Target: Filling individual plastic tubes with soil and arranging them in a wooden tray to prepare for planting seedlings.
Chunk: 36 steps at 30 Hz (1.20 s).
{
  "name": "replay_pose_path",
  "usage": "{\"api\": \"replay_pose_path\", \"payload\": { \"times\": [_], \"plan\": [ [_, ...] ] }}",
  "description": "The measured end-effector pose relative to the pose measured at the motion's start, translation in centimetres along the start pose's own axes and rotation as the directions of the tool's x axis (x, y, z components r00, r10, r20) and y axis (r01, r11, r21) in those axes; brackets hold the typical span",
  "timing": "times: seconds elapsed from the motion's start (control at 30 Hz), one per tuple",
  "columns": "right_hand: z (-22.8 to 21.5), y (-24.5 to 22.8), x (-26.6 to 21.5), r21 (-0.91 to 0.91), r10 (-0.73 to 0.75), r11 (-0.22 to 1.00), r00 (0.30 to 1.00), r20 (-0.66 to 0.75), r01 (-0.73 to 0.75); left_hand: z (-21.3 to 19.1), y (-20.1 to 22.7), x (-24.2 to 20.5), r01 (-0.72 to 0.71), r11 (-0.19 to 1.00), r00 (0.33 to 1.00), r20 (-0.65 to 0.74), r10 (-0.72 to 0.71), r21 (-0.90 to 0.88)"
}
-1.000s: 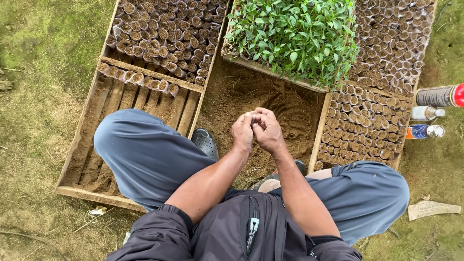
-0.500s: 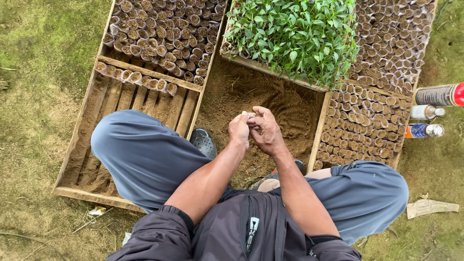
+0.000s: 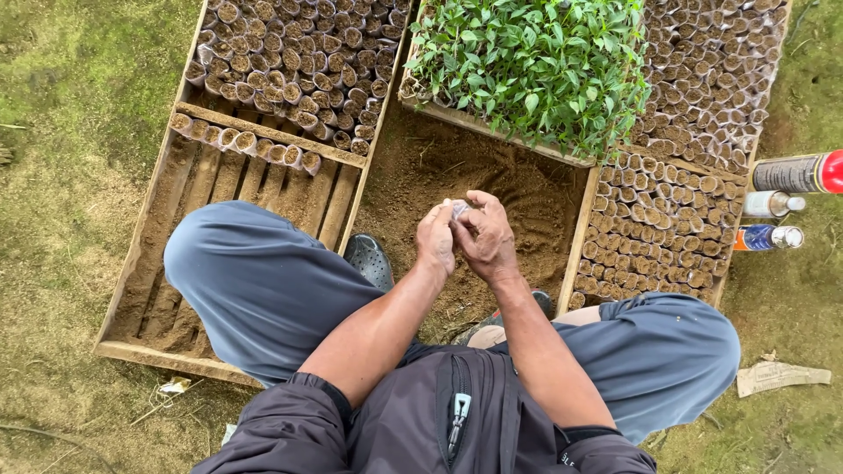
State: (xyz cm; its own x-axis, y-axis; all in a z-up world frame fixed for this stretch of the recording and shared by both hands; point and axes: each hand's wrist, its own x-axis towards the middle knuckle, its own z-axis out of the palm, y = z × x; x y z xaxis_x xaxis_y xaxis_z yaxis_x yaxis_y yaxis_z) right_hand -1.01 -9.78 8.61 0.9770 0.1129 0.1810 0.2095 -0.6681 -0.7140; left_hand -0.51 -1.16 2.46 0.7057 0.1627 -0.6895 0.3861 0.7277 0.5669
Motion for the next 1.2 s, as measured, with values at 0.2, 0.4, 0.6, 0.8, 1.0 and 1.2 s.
{"api": "replay_pose_path", "payload": {
  "times": [0.2, 0.4, 0.6, 0.8, 1.0, 1.2],
  "plan": [
    [-0.1, -0.8, 0.0, 0.049, -0.040, 0.998, 0.999, 0.015, 0.039, 0.5, 0.6, -0.8, 0.019, 0.999, 0.997, -0.075, -0.021, -0.037],
    [-0.3, -0.8, -0.2, 0.031, -0.055, 0.998, 0.998, 0.034, 0.054, 0.6, 0.5, 0.5, 0.078, 0.997, 0.983, -0.166, -0.081, -0.022],
    [-0.9, -0.6, 0.0, -0.094, -0.157, 0.981, 0.982, 0.109, 0.167, -0.4, -0.7, 2.1, 0.158, 0.984, 0.963, -0.231, -0.136, 0.077],
    [-0.4, -0.2, -0.1, -0.116, -0.155, 0.979, 0.983, 0.099, 0.166, -0.5, -1.0, 2.0, 0.116, 0.993, 0.978, -0.178, -0.113, 0.004],
    [0.0, -0.1, -0.2, -0.072, -0.136, 0.987, 0.989, 0.061, 0.140, 0.1, 1.5, -0.3, 0.034, 0.999, 0.997, -0.066, -0.035, -0.016],
    [0.2, -0.5, -0.3, -0.042, -0.121, 0.992, 0.993, 0.004, 0.121, -0.7, -0.6, 1.9, 0.087, 0.994, 0.992, -0.085, -0.093, -0.068]
  ]
}}
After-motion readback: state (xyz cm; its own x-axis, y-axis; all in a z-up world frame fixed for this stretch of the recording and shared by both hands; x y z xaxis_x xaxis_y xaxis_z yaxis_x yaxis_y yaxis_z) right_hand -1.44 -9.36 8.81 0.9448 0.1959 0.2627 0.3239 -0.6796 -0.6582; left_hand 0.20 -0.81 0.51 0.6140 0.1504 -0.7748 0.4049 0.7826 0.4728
